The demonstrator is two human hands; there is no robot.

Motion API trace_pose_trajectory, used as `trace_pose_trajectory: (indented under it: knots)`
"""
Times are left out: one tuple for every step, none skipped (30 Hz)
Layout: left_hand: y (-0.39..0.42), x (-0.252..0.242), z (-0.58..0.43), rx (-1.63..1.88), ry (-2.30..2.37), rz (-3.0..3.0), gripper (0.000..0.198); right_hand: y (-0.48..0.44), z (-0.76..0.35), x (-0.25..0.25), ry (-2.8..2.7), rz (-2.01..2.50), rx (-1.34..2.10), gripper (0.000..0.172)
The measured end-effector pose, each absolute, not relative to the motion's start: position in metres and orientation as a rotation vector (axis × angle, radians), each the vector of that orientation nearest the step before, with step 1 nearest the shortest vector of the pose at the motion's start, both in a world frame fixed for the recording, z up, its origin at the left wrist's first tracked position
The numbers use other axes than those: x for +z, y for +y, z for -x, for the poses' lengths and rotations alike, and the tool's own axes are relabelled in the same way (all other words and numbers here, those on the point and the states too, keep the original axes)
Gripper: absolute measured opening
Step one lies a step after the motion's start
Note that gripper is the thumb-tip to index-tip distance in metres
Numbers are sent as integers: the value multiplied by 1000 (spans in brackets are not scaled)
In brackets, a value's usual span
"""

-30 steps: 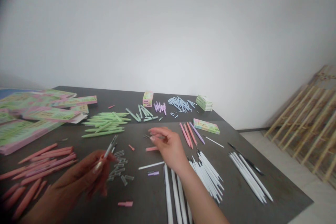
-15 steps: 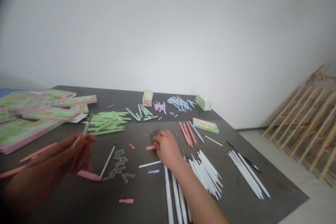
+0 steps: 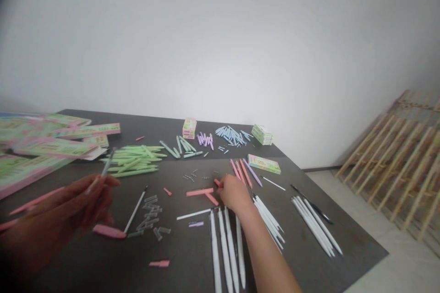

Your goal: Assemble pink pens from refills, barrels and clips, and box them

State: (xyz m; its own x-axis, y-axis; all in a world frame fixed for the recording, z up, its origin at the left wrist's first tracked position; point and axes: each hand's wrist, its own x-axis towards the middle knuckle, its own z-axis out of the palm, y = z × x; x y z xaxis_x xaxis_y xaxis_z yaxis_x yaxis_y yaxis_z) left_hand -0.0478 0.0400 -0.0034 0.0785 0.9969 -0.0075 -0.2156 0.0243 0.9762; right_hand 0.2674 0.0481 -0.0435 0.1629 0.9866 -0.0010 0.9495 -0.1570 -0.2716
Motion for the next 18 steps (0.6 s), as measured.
trace_pose_trajectory:
  knots:
    - [41,-6,47,1178,984,-1090,25,48,-266,-44,-1901,2229,285,11]
    - [41,-9,47,1112,962,-1106,25,48,-265,-44,-1913,2227,305,10]
    - [41,-12,46,1074,949,-1106,25,47,-263,-44,-1922,2226,317,10]
    - [40,-13,45,1048,939,-1098,25,47,-261,-44,-1928,2225,323,11]
    - [39,-14,43,1013,923,-1085,24,46,-260,-44,-1934,2224,324,12]
    - [38,-15,41,984,899,-1069,23,46,-258,-45,-1938,2223,323,13]
    - [36,-14,39,951,867,-1051,21,45,-257,-45,-1942,2221,323,13]
    - [34,-13,37,923,836,-1032,19,45,-255,-46,-1947,2216,327,13]
    - [32,-12,35,897,806,-1012,18,45,-254,-46,-1953,2211,334,12]
    - [31,-11,34,878,780,-994,18,44,-254,-47,-1958,2206,343,11]
    - [30,-10,33,868,760,-979,20,44,-253,-47,-1962,2201,352,10]
    - [30,-9,33,860,743,-969,21,44,-252,-48,-1966,2196,357,10]
    - [30,-9,33,852,727,-962,23,44,-252,-48,-1969,2190,361,10]
    - [30,-9,33,851,715,-959,24,43,-251,-48,-1973,2184,363,10]
    - [31,-9,34,847,709,-955,26,43,-251,-48,-1976,2177,367,9]
    - [31,-8,34,849,712,-951,27,43,-250,-48,-1979,2171,372,9]
    - [32,-8,34,851,720,-948,29,43,-250,-48,-1982,2165,378,9]
    - [31,-7,35,853,732,-949,30,42,-250,-48,-1985,2160,384,9]
